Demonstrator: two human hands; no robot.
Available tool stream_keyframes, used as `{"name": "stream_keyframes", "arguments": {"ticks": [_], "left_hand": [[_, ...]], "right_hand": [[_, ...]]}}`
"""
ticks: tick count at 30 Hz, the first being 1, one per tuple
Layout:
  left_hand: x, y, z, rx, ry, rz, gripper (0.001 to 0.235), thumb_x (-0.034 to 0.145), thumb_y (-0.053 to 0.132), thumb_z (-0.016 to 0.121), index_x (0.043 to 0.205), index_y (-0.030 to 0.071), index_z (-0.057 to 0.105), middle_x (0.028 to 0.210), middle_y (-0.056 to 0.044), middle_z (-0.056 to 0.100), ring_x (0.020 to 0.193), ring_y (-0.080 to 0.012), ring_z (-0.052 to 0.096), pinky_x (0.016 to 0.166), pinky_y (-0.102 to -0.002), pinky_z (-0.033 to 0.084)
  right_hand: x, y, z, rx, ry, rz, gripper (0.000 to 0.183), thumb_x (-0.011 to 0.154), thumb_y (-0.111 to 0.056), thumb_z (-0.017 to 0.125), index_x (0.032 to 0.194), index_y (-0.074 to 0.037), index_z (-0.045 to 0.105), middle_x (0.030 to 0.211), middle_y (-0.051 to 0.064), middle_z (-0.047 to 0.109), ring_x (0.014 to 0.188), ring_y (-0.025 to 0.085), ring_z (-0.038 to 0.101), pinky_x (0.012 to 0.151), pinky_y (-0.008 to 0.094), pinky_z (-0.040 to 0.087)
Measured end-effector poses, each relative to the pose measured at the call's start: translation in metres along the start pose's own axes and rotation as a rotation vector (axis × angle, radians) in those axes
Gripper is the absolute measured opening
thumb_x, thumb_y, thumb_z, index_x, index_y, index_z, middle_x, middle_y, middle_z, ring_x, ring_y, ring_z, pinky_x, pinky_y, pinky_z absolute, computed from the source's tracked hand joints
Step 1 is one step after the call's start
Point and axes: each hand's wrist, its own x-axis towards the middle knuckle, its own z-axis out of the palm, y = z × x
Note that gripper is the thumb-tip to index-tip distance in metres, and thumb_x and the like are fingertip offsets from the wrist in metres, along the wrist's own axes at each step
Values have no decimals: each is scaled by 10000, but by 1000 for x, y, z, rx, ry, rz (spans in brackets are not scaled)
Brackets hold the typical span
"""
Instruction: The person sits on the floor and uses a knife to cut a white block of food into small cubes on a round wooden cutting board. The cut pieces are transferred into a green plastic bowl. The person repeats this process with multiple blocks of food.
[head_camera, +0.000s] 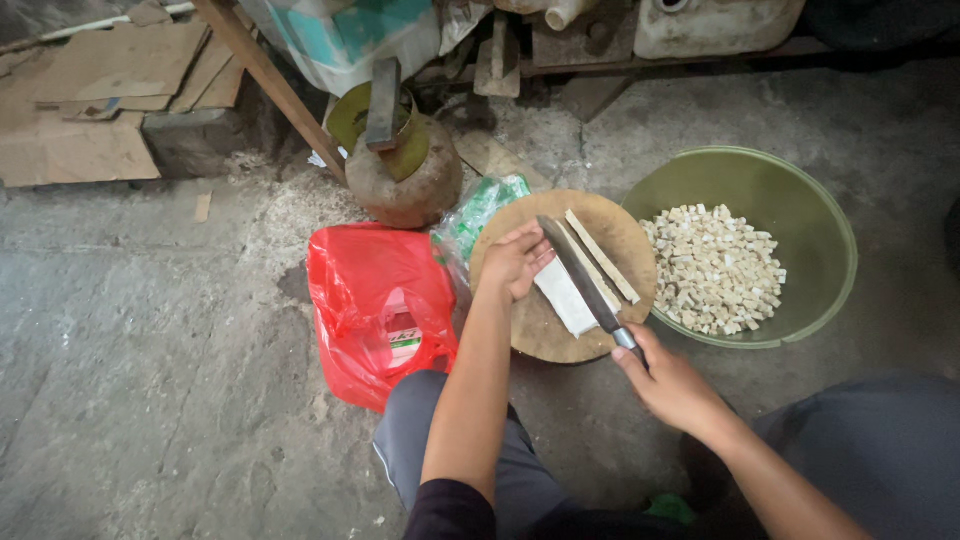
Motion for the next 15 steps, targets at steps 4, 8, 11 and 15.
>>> {"name": "stream_keyframes", "arguments": {"ticks": [4,8,11,15], "left_hand": [[7,-4,-2,-19,86,126,249,957,21,641,1205,5,654,1051,-117,701,910,-220,689,838,-371,585],[31,-17,-5,-222,394,576,283,983,-11,624,1263,-48,609,1068,-139,669,874,-207,668,805,-335,580],[37,-22,3,-294,479,728,363,1011,67,588,1366,-9,576,1145,-104,645,878,-171,628,803,-328,560],[30,-19,26,-206,-159,94,613,1078,453,442,1411,-50,550,1321,-134,650,1028,-229,683,911,-358,543]], "right_hand": [[2,15,8,431,90,-10,534,991,-396,498,1478,-187,426,686,60,588,563,185,613,545,349,529],[10,36,14,811,343,-288,487,1045,-299,479,1479,-98,388,740,52,567,575,146,559,527,312,489],[8,50,17,942,464,-483,428,1097,-267,434,1462,-61,349,810,55,575,635,130,572,564,297,505],[4,54,23,1018,545,-566,348,1142,-245,416,1407,-38,329,871,50,594,674,130,594,614,301,524]]}}
